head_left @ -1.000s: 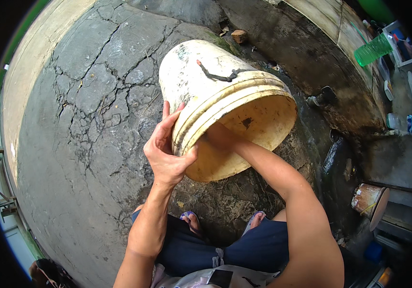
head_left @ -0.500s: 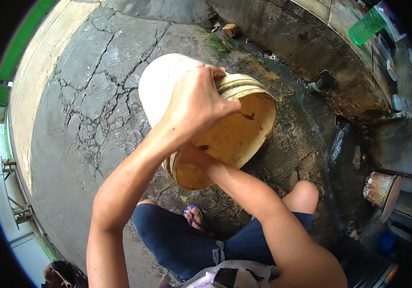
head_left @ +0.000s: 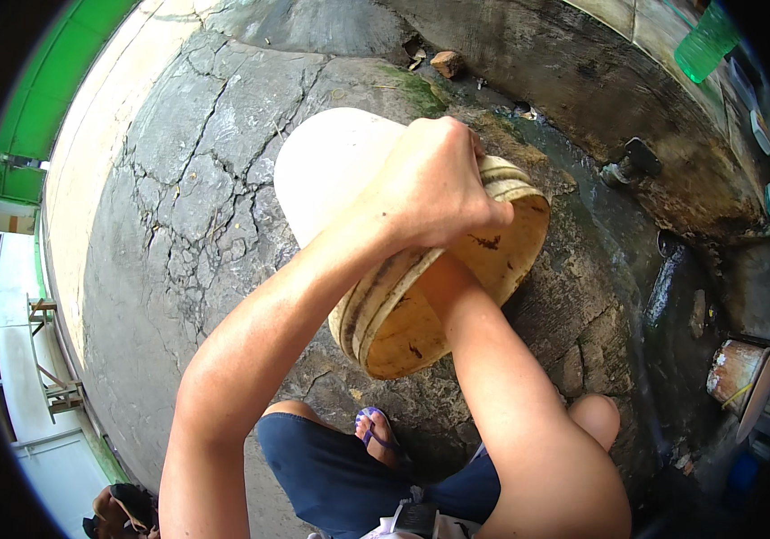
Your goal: The person scrubs the inside of a yellow bucket with a sponge, rinses it with water from a hose, adds liquid soap, and continues scrubbing and rinsing. The bucket is handled repeatedly and set down on the ground between steps.
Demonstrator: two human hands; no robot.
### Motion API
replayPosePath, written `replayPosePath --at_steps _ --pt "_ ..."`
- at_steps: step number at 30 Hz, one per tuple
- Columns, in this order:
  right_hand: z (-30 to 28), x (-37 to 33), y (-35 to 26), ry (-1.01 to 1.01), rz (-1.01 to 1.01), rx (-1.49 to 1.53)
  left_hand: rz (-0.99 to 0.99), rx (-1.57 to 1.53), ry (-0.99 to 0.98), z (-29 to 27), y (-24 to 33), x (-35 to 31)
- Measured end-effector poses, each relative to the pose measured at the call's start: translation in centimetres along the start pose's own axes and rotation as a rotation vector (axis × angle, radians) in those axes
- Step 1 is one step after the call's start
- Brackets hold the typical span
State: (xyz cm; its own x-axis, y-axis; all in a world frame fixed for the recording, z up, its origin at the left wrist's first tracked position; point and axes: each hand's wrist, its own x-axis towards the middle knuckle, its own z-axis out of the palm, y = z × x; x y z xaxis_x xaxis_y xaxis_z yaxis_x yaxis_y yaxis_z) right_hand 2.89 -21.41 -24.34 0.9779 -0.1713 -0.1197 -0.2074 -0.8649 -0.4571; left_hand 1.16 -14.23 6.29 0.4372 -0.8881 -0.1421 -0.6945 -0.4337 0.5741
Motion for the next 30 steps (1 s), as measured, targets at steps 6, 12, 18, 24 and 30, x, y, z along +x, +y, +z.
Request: replayPosePath --at_steps 6,12,18,24,30 --pt "3.4 -7.7 -8.5 -0.13 -0.278 0.479 0.008 0.007 -0.092 0.3 0.0 0.9" --pt "-1.2 -10.1 -1.5 -0.159 -0.412 0.024 0.071 0.014 -0.099 1.6 0.0 0.0" --pt "2.4 -14.0 -7.1 -0.031 -0.093 0.625 0.107 0.073 -0.185 4.3 1.2 0.6" --pt "3.0 -22.1 -4.2 -0.18 -0.463 0.13 0.095 0.122 -0.231 4.8 1.5 1.3" --pt "1.4 -23.6 -1.8 -0.158 -0.195 0.298 0.059 0.136 -0.168 5.0 2.2 3.1"
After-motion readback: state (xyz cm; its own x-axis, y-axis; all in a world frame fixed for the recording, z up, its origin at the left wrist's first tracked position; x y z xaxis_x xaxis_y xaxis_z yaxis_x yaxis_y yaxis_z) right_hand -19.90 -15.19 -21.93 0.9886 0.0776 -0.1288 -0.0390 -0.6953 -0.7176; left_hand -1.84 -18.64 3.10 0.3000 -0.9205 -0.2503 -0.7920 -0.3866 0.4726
